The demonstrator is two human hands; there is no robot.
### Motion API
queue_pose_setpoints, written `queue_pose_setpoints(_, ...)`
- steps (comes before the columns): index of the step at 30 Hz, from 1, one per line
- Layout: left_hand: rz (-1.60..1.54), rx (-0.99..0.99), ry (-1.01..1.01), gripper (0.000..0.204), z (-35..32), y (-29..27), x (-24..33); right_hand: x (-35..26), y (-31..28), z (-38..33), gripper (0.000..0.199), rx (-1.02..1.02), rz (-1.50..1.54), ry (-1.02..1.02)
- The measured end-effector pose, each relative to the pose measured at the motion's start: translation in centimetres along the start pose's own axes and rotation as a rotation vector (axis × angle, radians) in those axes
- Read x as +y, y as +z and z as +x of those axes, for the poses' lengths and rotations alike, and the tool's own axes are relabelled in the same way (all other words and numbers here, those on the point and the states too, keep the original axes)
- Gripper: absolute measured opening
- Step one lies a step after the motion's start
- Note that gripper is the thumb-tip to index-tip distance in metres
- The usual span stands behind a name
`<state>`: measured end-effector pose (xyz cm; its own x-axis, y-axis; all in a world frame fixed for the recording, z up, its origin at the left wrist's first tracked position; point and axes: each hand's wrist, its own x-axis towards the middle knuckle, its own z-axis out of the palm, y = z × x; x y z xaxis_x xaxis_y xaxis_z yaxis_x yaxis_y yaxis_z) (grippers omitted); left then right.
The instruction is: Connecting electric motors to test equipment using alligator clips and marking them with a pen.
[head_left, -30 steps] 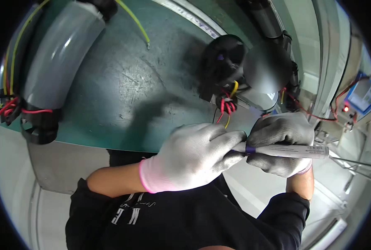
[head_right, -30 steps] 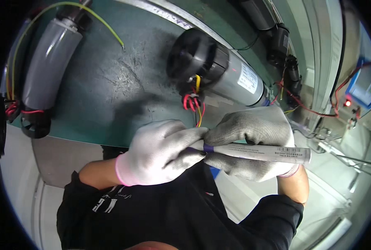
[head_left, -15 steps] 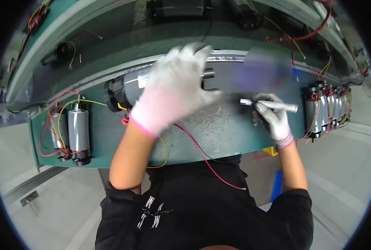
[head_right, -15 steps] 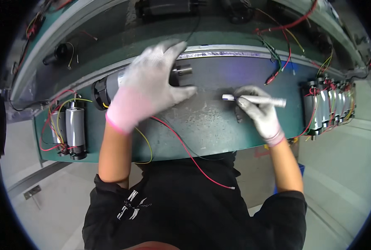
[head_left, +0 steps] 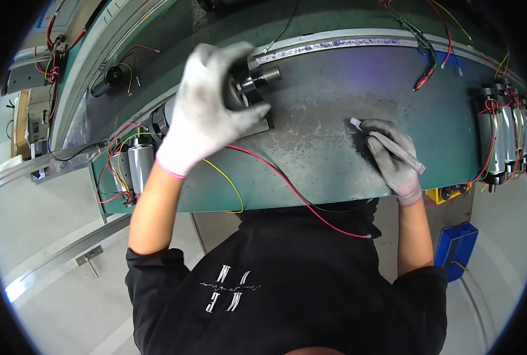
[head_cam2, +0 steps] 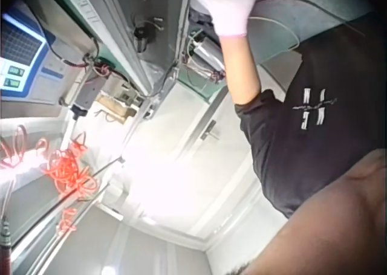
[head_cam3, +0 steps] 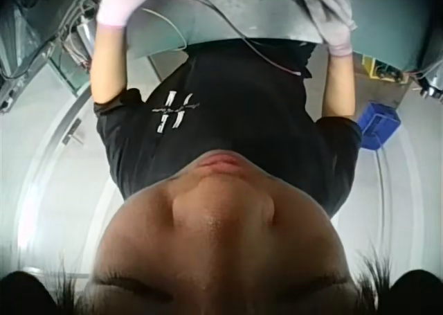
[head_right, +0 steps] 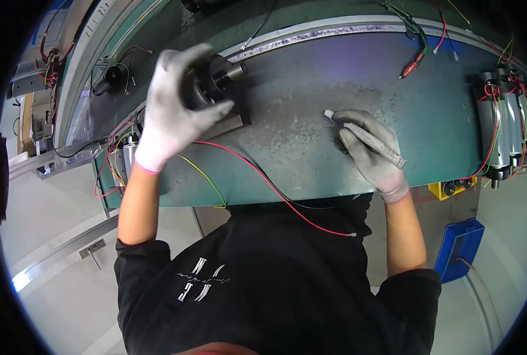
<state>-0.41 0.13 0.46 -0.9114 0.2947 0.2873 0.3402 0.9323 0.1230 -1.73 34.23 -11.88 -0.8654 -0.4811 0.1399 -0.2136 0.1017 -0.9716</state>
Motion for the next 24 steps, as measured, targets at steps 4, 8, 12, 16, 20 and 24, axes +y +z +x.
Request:
queue_pose_setpoints(4, 0.187, -0.092, -0.222, 0.085, 0.4, 0.1, 0.5, 0.7, -0.1, -0.5, 0.025, -0.004, -0.092, 0.002)
queue_pose_setpoints(8, 0.166, -0.295, -0.217, 0.083, 0.7, -0.1, -2.2, 1.9, 0.4, -1.2, 0.028, 0.077, -0.068, 0.018)
queue_pose_setpoints(12, -0.047, -0.178, -0.071, 0.084, -1.8, -1.8, -8.2, 0.3, 0.7, -1.1, 0.033, 0.147, -0.780, -0.516)
queue_pose_setpoints(16, -0.864, 0.339, -0.404, 0.087, -9.2, -1.3, -12.2, -6.4, 1.3, -0.2, 0.040, 0.073, -0.837, -0.253)
queue_pose_setpoints(20, -1.899, 0.795, -0.496, 0.096, -17.4, 1.9, -11.8, -13.6, 7.4, 0.3, 0.048, -0.285, -0.254, -0.234)
queue_pose_setpoints(24, -2.155, 0.909, -0.190, 0.099, -19.6, 2.8, -10.2, -14.8, 19.7, -0.3, 0.070, -1.021, -0.295, -0.060)
